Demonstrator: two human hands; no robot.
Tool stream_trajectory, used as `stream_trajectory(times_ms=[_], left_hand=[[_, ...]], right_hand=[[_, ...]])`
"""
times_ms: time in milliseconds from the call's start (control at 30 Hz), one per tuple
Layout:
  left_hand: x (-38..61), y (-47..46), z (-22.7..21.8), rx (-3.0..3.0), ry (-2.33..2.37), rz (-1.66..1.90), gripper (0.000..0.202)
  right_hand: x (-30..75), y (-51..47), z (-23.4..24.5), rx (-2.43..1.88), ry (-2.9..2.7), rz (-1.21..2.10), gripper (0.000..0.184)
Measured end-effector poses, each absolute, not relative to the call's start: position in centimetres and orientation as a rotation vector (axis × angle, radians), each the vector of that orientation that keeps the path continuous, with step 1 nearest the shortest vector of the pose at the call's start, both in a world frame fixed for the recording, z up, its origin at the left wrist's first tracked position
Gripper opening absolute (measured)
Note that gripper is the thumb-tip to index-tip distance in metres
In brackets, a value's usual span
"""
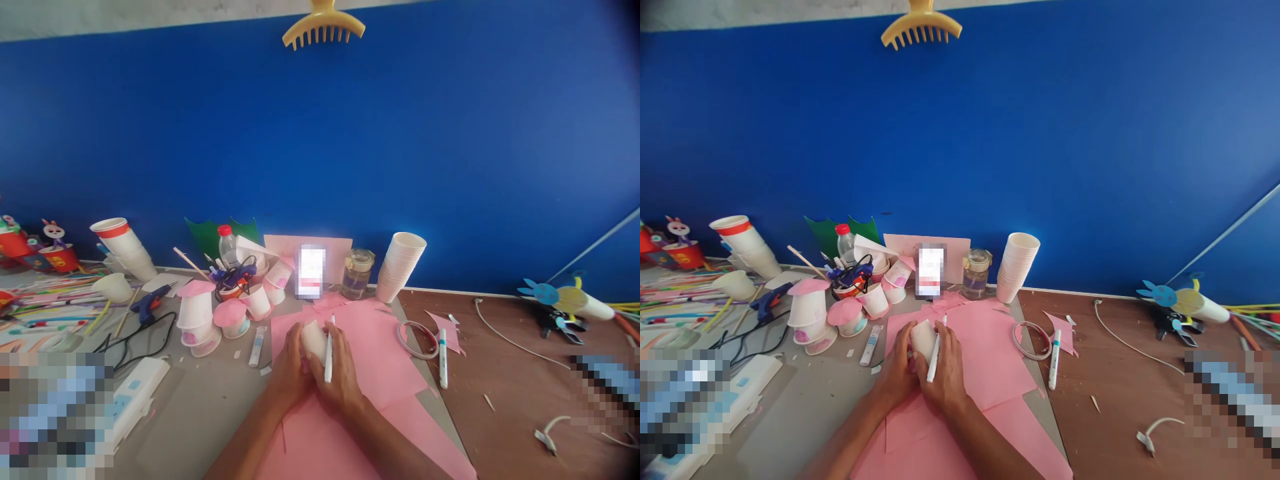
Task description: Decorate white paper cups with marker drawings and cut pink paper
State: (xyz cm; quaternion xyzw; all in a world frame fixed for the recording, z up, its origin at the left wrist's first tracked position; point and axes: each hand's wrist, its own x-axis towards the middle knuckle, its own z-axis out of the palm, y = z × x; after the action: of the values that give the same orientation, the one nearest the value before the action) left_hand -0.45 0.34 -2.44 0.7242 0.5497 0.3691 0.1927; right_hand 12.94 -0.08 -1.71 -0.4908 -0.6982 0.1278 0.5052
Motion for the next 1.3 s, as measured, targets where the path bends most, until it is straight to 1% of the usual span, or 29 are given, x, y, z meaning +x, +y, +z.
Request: stream_trajectory(times_ms=[500,667,767,967,1100,1200,1300], left_hand=[[-0.3,0.4,-2.1,1.943,1.55,0.995,0.068],[-0.1,0.4,-2.1,1.931,1.534,1.014,0.073],[0.0,0.3,-1.8,1.939,1.538,1.022,0.072],[0.1,0.3,-1.4,1.957,1.572,1.036,0.07],[-0.1,0.6,-2.0,1.972,1.59,1.05,0.073],[-0.5,0.8,-2.6,1.982,1.659,1.029,0.069],[-0.9,1.0,-2.9,2.051,1.698,1.019,0.055]], right_hand=[[12.9,-0.2,-1.5,-1.215,-1.663,0.312,0.052],[12.9,-0.2,-1.5,-1.204,-1.635,0.31,0.05],[12.9,-0.1,-1.4,-1.192,-1.609,0.324,0.05],[13.2,0.2,-1.2,-1.195,-1.558,0.303,0.051],[13.4,0.5,-1.4,-1.159,-1.494,0.233,0.051],[13.5,0.7,-1.5,-1.134,-1.478,0.198,0.052],[13.6,0.7,-1.5,-1.144,-1.502,0.187,0.052]])
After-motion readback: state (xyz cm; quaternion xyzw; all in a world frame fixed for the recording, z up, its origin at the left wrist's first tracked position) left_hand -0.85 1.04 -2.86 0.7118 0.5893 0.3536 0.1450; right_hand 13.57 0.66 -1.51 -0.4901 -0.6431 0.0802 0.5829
